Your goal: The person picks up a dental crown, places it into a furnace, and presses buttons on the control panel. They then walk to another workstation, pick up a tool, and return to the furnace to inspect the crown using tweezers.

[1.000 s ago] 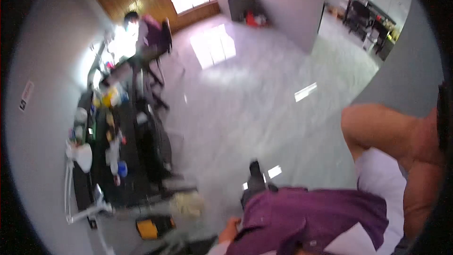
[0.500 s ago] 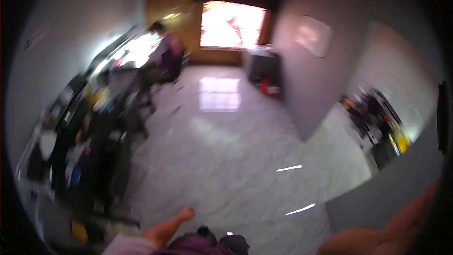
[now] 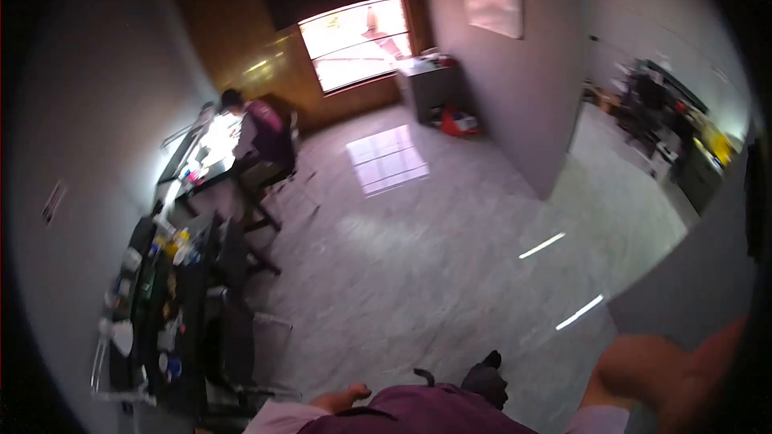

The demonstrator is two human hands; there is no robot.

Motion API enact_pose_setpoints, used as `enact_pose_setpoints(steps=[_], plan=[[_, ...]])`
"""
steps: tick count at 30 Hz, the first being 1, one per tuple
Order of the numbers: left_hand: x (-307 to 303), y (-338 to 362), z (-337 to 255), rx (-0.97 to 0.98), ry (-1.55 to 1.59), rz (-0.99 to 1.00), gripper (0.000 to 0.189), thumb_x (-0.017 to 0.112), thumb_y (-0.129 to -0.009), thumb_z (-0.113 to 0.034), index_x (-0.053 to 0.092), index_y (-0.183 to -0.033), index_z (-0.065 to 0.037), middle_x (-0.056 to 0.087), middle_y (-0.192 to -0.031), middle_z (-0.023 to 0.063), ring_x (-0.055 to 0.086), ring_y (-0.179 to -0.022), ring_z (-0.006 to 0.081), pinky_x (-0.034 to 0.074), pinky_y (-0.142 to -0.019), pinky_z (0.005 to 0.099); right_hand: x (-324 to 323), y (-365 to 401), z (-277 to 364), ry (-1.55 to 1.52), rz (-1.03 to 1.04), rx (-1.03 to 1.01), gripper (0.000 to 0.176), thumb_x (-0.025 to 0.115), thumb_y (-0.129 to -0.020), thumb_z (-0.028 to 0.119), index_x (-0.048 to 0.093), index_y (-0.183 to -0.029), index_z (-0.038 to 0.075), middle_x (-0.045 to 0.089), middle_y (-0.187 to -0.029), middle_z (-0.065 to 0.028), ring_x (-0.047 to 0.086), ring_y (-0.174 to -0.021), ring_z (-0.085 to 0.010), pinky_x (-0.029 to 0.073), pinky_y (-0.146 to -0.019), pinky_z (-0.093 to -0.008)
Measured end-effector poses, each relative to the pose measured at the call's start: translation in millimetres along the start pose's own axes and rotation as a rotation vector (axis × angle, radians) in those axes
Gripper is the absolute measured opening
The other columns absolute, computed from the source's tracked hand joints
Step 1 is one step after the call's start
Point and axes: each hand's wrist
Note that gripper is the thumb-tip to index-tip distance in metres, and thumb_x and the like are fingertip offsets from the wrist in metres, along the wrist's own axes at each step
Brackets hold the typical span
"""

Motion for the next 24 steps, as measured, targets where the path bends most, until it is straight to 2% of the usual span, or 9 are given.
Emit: enact_pose_setpoints(steps=[4, 7, 9, 11, 12, 14, 17, 21, 24], plan=[[-28.2, -3.2, -98.4, 0.133, -0.218, -0.189, 0.043, 0.055, -0.076, -0.038, 0.070, -0.094, -0.001, 0.067, -0.102, 0.0208, 0.064, -0.095, 0.0384, 0.050, -0.081, 0.0476, 42.1, 12.5, -84.7, -0.175, -0.061, 0.134, 0.025, 0.042, -0.095, 0.014, 0.061, -0.104, 0.001, 0.060, -0.104, -0.0104, 0.056, -0.088, -0.0183, 0.044, -0.077, -0.0339], [-60.2, -9.6, -217.5, 0.365, -0.235, -0.228, 0.049, 0.055, -0.081, -0.047, 0.070, -0.092, -0.001, 0.066, -0.095, 0.0245, 0.064, -0.090, 0.0400, 0.049, -0.078, 0.0500, 115.3, 143.7, -176.7, -0.298, 0.120, 0.905, 0.022, 0.044, -0.097, 0.018, 0.061, -0.100, 0.004, 0.060, -0.096, -0.0056, 0.054, -0.078, -0.0168, 0.045, -0.073, -0.0333], [-56.9, -13.7, -301.7, 0.266, 0.187, -0.358, 0.063, 0.048, -0.086, -0.060, 0.063, -0.115, -0.006, 0.062, -0.115, 0.0234, 0.058, -0.109, 0.0393, 0.046, -0.091, 0.0461, 137.0, 349.3, -230.3, 0.176, 0.932, 1.266, 0.026, 0.049, -0.094, 0.023, 0.060, -0.099, 0.000, 0.060, -0.094, -0.0146, 0.057, -0.088, -0.0260, 0.046, -0.080, -0.0381], [-51.1, 3.4, -383.0, 0.251, -0.021, -0.210, 0.073, 0.050, -0.084, -0.064, 0.048, -0.137, -0.014, 0.046, -0.139, 0.0226, 0.045, -0.126, 0.0413, 0.039, -0.101, 0.0504, 114.7, 499.0, -213.5, 0.167, 1.859, 0.733, 0.040, 0.054, -0.090, 0.027, 0.058, -0.121, 0.001, 0.060, -0.120, -0.0204, 0.058, -0.108, -0.0363, 0.043, -0.096, -0.0450], [-52.9, 37.9, -420.7, 0.195, -0.172, -0.217, 0.079, 0.051, -0.083, -0.067, 0.035, -0.147, -0.023, 0.024, -0.152, 0.0208, 0.027, -0.137, 0.0444, 0.030, -0.107, 0.0573, 98.4, 523.4, -195.8, -0.063, 2.073, 1.092, 0.049, 0.058, -0.086, 0.030, 0.057, -0.128, 0.005, 0.057, -0.128, -0.0204, 0.054, -0.118, -0.0378, 0.039, -0.102, -0.0450], [-51.0, 19.9, -462.8, 0.251, -0.317, -0.143, 0.079, 0.051, -0.083, -0.067, 0.030, -0.149, -0.028, 0.017, -0.154, 0.0201, 0.022, -0.139, 0.0454, 0.028, -0.107, 0.0602, 63.5, 539.8, -207.8, -0.454, 1.949, 1.418, 0.038, 0.063, -0.084, 0.023, 0.065, -0.116, 0.002, 0.064, -0.116, -0.0207, 0.062, -0.105, -0.0342, 0.047, -0.091, -0.0420], [-68.9, 26.2, -514.0, 0.377, -0.294, -0.066, 0.074, 0.053, -0.085, -0.063, 0.034, -0.147, -0.028, 0.027, -0.150, 0.0214, 0.028, -0.137, 0.0417, 0.029, -0.106, 0.0588, 41.8, 529.1, -237.6, -0.053, 1.241, 1.366, 0.028, 0.060, -0.081, 0.007, 0.064, -0.108, -0.001, 0.069, -0.095, -0.0132, 0.066, -0.074, -0.0226, 0.052, -0.066, -0.0354], [-87.4, 4.9, -558.6, 0.677, 0.016, -0.379, 0.068, 0.054, -0.088, -0.052, 0.038, -0.143, -0.017, 0.049, -0.137, 0.0171, 0.044, -0.128, 0.0344, 0.034, -0.105, 0.0522, -0.7, 524.0, -286.3, -0.029, 0.489, 1.958, 0.018, 0.058, -0.082, 0.008, 0.063, -0.097, 0.000, 0.063, -0.073, -0.0099, 0.063, -0.065, -0.0196, 0.047, -0.051, -0.0284], [-105.4, -12.1, -597.8, 0.686, 0.157, -0.427, 0.065, 0.052, -0.088, -0.051, 0.044, -0.139, -0.010, 0.053, -0.132, 0.0192, 0.048, -0.123, 0.0382, 0.037, -0.104, 0.0463, -61.2, 541.5, -289.1, 0.061, 0.362, 2.107, 0.012, 0.058, -0.083, 0.012, 0.062, -0.090, 0.003, 0.062, -0.072, -0.0099, 0.061, -0.062, -0.0182, 0.045, -0.048, -0.0275]])
Point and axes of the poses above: each hand's wrist, its own y-axis away from the middle knuckle, its own x-axis out of the palm, z = x × y
